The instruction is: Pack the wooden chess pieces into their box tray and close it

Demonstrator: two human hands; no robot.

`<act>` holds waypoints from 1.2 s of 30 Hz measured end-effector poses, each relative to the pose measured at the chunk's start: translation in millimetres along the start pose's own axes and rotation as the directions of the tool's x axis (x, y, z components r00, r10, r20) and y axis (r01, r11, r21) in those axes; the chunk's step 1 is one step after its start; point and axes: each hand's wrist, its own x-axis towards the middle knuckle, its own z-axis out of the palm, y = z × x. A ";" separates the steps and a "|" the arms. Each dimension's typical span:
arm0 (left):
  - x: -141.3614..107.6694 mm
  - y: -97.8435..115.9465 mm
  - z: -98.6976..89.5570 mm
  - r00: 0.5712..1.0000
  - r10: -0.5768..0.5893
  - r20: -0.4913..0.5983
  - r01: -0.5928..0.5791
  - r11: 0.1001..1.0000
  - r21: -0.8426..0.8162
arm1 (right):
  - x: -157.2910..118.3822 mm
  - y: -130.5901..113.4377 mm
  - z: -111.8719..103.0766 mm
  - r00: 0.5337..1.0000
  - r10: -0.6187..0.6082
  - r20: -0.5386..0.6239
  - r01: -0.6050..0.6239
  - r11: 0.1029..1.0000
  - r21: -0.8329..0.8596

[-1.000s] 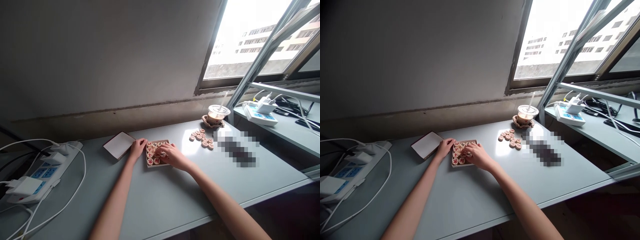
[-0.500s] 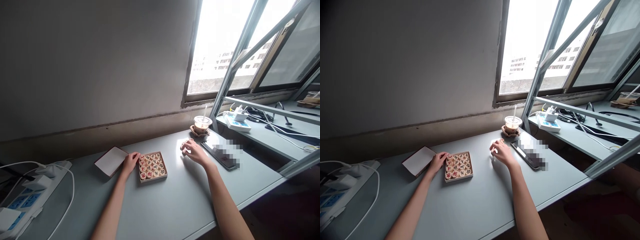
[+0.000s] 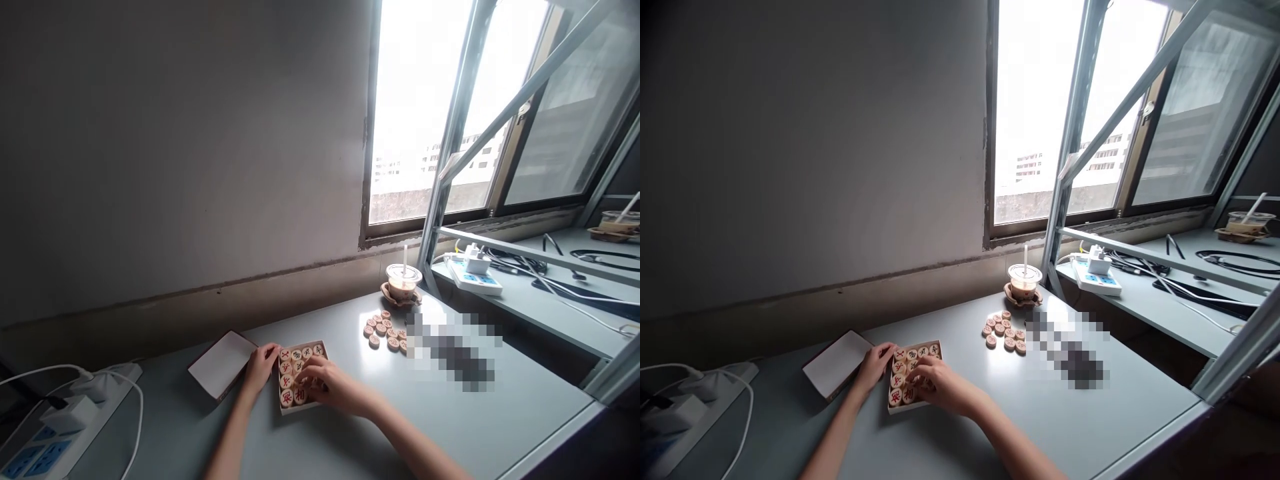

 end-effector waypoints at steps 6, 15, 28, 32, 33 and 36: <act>3.7 -5.3 3.9 1.000 -0.006 -0.011 0.006 1.000 -0.023 | 2.6 0.7 -0.5 0.999 -0.039 0.030 0.036 0.996 0.081; 1.6 -0.1 3.4 0.999 -0.018 -0.042 0.018 1.000 -0.020 | 4.1 -2.5 3.0 0.994 0.112 0.005 -0.112 0.985 0.131; 0.9 0.5 2.4 0.999 0.024 -0.042 -0.023 1.000 0.017 | -34.5 29.5 -71.6 0.933 0.312 -0.180 -0.354 0.885 -0.302; -0.4 2.5 0.3 0.999 0.025 -0.030 -0.024 1.000 0.018 | -57.4 54.8 -94.7 0.753 0.547 -0.367 -0.652 0.543 -0.529; -0.8 3.0 -0.1 0.999 0.024 -0.029 -0.024 1.000 0.021 | -59.8 54.8 -97.0 0.732 0.556 -0.394 -0.675 0.508 -0.535; -1.2 2.7 -0.6 0.999 0.021 -0.026 -0.020 1.000 0.024 | -57.7 45.2 -95.4 0.805 0.504 -0.314 -0.588 0.602 -0.541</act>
